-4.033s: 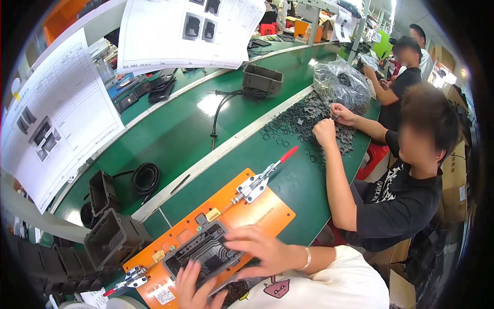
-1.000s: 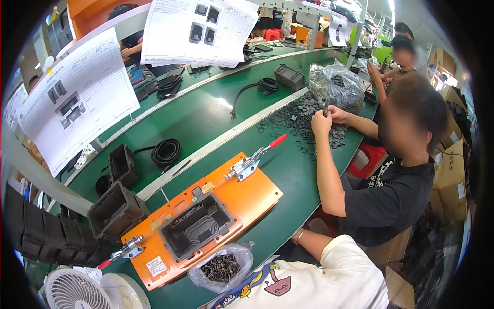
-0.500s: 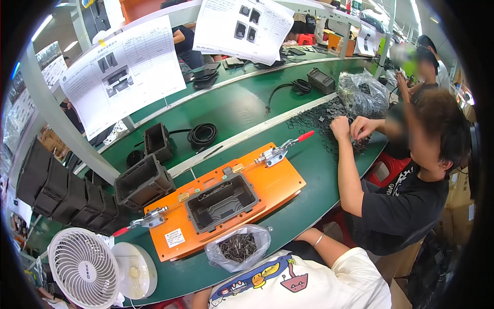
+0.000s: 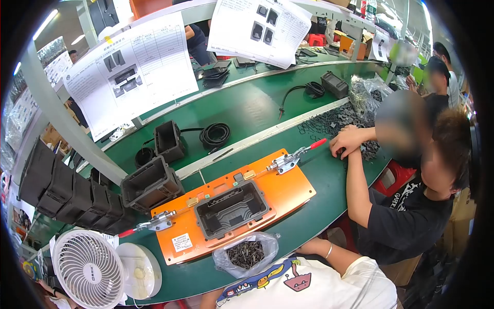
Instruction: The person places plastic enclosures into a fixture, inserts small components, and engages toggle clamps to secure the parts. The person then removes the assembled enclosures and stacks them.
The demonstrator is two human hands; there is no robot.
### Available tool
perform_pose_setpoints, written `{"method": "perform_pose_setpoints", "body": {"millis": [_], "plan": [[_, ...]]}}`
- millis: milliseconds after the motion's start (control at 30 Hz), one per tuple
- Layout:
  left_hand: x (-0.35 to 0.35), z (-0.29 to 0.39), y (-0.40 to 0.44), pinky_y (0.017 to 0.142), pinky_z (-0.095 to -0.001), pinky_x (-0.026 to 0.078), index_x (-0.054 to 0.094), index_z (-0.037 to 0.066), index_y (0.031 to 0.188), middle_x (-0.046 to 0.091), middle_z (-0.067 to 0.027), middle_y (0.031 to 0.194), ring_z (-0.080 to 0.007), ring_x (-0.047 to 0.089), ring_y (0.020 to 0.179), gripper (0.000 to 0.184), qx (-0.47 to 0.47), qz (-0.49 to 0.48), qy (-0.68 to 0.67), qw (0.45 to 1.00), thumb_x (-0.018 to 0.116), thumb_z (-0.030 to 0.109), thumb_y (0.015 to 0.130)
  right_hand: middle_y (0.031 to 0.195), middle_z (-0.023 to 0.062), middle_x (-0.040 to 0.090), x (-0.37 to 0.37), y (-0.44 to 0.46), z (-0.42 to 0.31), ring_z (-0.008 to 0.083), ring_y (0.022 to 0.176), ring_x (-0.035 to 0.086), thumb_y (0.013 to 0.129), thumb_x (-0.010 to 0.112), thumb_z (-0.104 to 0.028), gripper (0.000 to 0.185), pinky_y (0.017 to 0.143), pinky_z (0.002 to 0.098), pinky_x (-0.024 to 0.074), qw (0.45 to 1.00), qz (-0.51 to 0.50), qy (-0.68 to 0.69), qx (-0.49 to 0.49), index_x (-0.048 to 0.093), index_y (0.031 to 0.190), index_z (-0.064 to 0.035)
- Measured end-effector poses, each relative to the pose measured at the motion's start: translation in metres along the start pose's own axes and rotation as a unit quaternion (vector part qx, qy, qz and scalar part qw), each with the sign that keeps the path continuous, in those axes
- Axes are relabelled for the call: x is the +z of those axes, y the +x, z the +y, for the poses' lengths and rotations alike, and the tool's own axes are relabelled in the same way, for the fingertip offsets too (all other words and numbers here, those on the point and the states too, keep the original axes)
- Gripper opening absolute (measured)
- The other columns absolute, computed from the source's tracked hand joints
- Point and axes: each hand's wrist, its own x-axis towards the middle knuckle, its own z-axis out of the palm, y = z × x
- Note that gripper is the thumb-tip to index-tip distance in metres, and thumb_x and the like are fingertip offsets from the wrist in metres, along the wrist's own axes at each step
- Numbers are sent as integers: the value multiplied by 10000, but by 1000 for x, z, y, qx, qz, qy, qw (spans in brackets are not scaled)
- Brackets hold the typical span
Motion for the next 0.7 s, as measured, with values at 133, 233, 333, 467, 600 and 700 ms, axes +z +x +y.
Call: {"method": "perform_pose_setpoints", "body": {"millis": [133,233,333,467,600,700], "plan": [[-54,-29,-29,885,-416,478,647,53,1125,668,-158,1058,-338,633,979,322,122,-83,-5,989,562,261,895,1112,232,627,-39,-38,-22,388,1015,601,860,648,-292,380,877,429,482,997,59,22,-40,626,1120,-16],[-84,15,-38,907,-411,472,636,59,1158,671,-153,1067,-329,635,995,328,191,-121,-11,974,551,250,906,982,259,654,-92,-57,-51,405,903,632,907,546,-443,488,805,465,498,966,-228,-53,105,670,993,21],[-157,119,-24,930,-389,471,612,57,1204,666,-145,1106,-309,634,1033,341,130,-189,-81,970,550,231,918,787,205,661,-114,-57,-65,376,752,640,900,590,-349,359,689,442,505,996,-57,70,-4,693,836,-11],[-243,179,32,805,-344,516,622,16,1122,659,-138,1050,-275,654,930,263,195,-10,-155,968,611,103,874,685,160,634,-118,-30,-84,352,645,616,844,657,-305,316,586,426,486,995,91,39,-22,647,684,-33],[-266,193,122,869,-375,475,610,16,1088,616,-150,1105,-310,601,1021,346,234,299,-19,925,707,37,756,625,124,615,-94,-16,-83,315,561,599,796,704,-277,290,515,402,467,973,231,-7,11,621,636,-50],[-279,197,162,1020,-464,340,549,56,1189,520,-144,1281,-326,485,1200,573,154,379,260,875,795,135,677,594,107,582,-85,-16,-83,288,514,574,775,725,-210,247,478,370,444,951,307,33,10,608,625,-54]]}}
